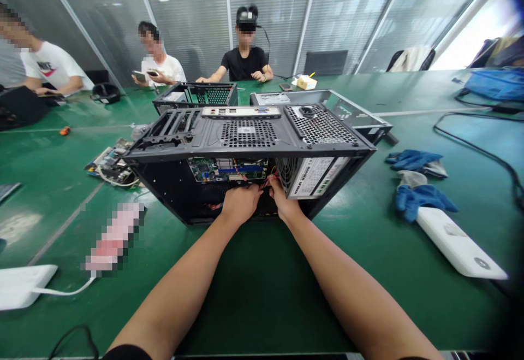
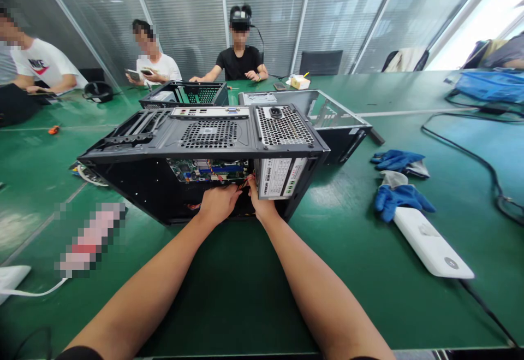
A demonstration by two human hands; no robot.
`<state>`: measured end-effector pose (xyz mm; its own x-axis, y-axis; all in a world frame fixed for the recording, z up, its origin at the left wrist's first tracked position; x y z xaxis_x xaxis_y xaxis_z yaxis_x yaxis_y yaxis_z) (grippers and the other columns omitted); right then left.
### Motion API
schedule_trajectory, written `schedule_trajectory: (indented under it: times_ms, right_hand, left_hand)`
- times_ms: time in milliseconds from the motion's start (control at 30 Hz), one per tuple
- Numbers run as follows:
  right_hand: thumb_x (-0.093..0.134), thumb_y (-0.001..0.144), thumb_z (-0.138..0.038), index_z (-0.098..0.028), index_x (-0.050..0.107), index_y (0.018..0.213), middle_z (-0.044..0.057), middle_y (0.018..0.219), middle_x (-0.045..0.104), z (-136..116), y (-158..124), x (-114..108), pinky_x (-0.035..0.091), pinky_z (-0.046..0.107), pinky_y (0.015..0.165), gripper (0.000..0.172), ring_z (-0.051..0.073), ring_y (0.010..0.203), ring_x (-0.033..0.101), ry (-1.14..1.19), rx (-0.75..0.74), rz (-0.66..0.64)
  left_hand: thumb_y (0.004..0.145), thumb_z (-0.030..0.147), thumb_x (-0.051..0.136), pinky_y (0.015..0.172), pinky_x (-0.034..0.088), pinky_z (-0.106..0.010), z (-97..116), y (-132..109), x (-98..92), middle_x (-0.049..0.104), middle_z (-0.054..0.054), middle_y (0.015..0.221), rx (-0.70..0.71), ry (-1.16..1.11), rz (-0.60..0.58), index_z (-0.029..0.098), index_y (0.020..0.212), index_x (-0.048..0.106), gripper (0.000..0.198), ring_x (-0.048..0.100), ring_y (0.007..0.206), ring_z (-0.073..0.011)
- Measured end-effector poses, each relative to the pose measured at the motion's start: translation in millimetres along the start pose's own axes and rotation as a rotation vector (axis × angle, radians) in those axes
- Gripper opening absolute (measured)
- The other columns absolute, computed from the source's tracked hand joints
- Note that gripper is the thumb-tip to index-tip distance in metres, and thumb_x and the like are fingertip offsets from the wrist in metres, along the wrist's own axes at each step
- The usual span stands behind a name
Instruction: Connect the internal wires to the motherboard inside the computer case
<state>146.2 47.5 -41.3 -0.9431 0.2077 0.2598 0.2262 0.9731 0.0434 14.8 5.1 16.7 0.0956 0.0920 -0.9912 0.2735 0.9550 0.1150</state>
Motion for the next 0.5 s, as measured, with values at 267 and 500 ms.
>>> schedule_trajectory:
  times_ms: [267, 500]
  right_hand:
    - [0.07, 0.067, -0.061, -0.023, 0.057, 0.084, -0.002, 0.079, 0.058, -4.0, -2.8, 2.5, 0.038, 0.025, 0.051, 0.044, 0.008, 0.055, 0.042, 0.004, 0.025, -0.017]
    - [0.07, 0.066, -0.061, -0.021, 0.058, 0.084, -0.003, 0.077, 0.056, -1.7, -1.7, 2.5, 0.04, 0.025, 0.052, 0.045, 0.007, 0.054, 0.044, 0.008, 0.049, -0.031]
  left_hand:
    - [0.101, 0.038, 0.03, 0.077, 0.053, -0.038, 0.6, 0.2, -0.9, 0.073, -0.011, 0.09, 0.0, -0.028, -0.029, 0.018, 0.106, 0.061, 0.037, 0.071, 0.083, -0.0263]
    - [0.101, 0.038, 0.028, 0.076, 0.053, -0.037, -2.4, 1.3, -1.6, 0.073, -0.011, 0.088, 0.04, -0.034, -0.042, 0.019, 0.105, 0.062, 0.04, 0.071, 0.085, -0.0266]
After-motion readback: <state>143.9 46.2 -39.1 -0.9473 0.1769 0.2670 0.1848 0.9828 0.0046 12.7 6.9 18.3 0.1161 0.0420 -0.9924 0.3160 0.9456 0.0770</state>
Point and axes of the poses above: each hand's wrist, its own y-axis towards the middle knuckle, its own x-axis out of the palm, z = x × y, the point moved 3 cm from there along y, towards the middle knuckle
